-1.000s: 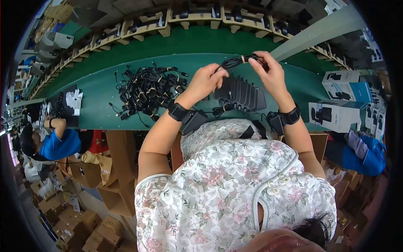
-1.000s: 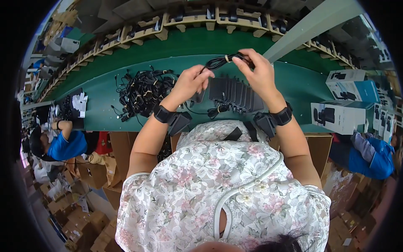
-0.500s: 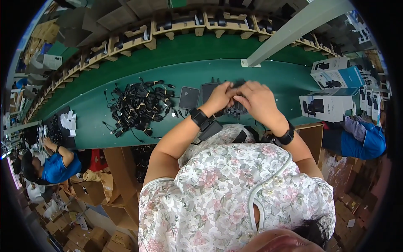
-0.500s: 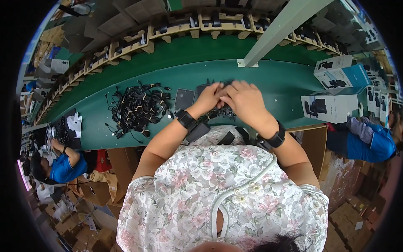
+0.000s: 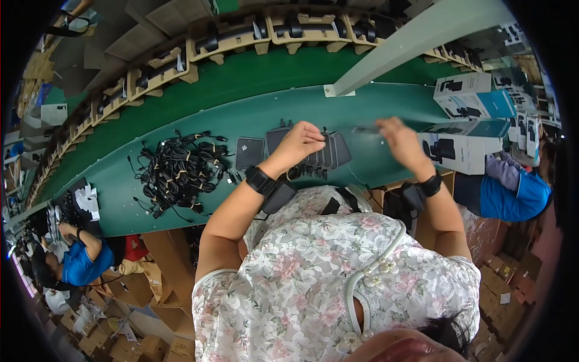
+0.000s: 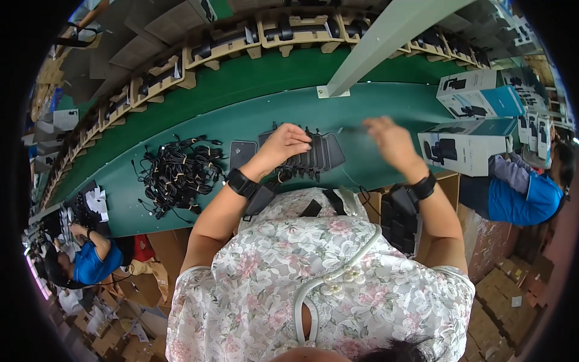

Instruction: The person picks up a cable and a base, joins them together, and places the assembly into a tray. After repeating this, the person retrieves a bundle of cables from a box and continues the assembly process.

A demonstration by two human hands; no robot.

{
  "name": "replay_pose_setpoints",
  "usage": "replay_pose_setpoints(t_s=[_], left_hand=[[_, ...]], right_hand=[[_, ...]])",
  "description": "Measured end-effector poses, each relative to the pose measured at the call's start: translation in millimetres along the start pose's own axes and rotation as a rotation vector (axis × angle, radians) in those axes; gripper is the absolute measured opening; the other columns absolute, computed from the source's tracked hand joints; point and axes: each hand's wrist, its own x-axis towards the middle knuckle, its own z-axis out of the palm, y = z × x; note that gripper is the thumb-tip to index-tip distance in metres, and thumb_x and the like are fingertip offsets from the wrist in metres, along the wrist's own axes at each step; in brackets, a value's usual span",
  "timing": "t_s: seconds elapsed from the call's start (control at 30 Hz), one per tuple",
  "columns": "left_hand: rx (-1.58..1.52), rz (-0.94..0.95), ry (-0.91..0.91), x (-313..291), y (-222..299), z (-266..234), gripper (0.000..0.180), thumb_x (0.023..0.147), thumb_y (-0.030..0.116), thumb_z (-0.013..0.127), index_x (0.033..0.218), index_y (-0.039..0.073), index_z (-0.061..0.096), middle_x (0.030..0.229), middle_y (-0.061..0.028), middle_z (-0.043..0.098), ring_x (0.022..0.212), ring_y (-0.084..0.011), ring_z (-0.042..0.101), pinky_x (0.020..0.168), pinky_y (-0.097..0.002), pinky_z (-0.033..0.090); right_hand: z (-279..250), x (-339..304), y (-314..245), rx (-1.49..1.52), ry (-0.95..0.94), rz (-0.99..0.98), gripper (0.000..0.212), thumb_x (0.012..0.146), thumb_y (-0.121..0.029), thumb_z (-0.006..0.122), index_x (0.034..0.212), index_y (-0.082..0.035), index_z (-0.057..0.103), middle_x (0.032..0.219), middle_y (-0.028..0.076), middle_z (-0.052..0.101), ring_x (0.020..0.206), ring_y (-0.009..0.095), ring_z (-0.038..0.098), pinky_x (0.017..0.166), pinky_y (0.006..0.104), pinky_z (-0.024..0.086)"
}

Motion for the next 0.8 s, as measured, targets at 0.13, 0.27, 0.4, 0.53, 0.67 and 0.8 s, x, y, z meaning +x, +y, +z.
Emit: replay_pose_setpoints(t_s=[0.13,0.27,0.4,0.53,0.67,0.8], left_hand=[[-0.067,-0.071,0.088,-16.8,-5.3,-2.5,0.027,0.083,0.001,0.054,0.107,0.002,0.042,0.102,-0.0128,0.056,0.090,-0.0177,0.057,0.077,-0.0264,0.047],[-0.145,-0.101,0.054,-24.3,-16.8,8.5,0.026,0.083,0.002,0.054,0.106,0.003,0.043,0.101,-0.0105,0.057,0.088,-0.0164,0.058,0.073,-0.0256,0.047],[-0.133,-0.186,0.142,-42.0,-18.4,9.6,0.025,0.083,0.001,0.054,0.106,0.004,0.044,0.101,-0.0088,0.057,0.084,-0.0148,0.058,0.071,-0.0247,0.047],[-0.201,-0.142,0.266,-48.0,-21.8,9.3,0.026,0.079,-0.001,0.059,0.102,0.002,0.047,0.095,-0.0075,0.058,0.076,-0.0114,0.057,0.066,-0.0240,0.047],[-0.176,-0.152,0.298,-49.4,-18.1,9.7,0.026,0.079,-0.001,0.059,0.101,0.003,0.048,0.094,-0.0066,0.058,0.076,-0.0107,0.057,0.065,-0.0234,0.047],[-0.133,-0.142,0.259,-46.9,-21.3,12.2,0.023,0.083,0.000,0.054,0.104,0.005,0.047,0.099,-0.0054,0.057,0.082,-0.0125,0.058,0.068,-0.0235,0.045]], right_hand=[[-39.5,52.9,50.1,0.123,-0.082,0.300,0.024,0.089,-0.019,0.047,0.108,-0.008,0.056,0.081,0.015,0.057,0.073,0.023,0.059,0.065,0.0315,0.046],[-40.3,115.8,166.1,0.104,0.131,0.072,0.027,0.089,-0.025,0.048,0.109,-0.008,0.055,0.085,0.016,0.060,0.078,0.021,0.060,0.068,0.0308,0.045],[-73.5,177.6,129.2,0.073,0.456,-0.100,0.027,0.090,-0.028,0.046,0.108,-0.011,0.056,0.087,0.016,0.061,0.083,0.029,0.060,0.070,0.0342,0.046],[-91.1,212.1,116.7,-0.417,0.265,0.274,0.028,0.089,-0.031,0.044,0.108,-0.013,0.056,0.091,0.015,0.062,0.086,0.036,0.057,0.073,0.0391,0.046],[-82.9,227.4,137.6,-0.415,0.257,0.121,0.031,0.088,-0.036,0.043,0.108,-0.014,0.056,0.092,0.015,0.061,0.085,0.038,0.056,0.072,0.0425,0.046],[-76.1,232.7,142.4,-0.114,0.476,0.132,0.031,0.088,-0.037,0.043,0.107,-0.016,0.056,0.090,0.016,0.061,0.083,0.037,0.056,0.070,0.0431,0.046]])
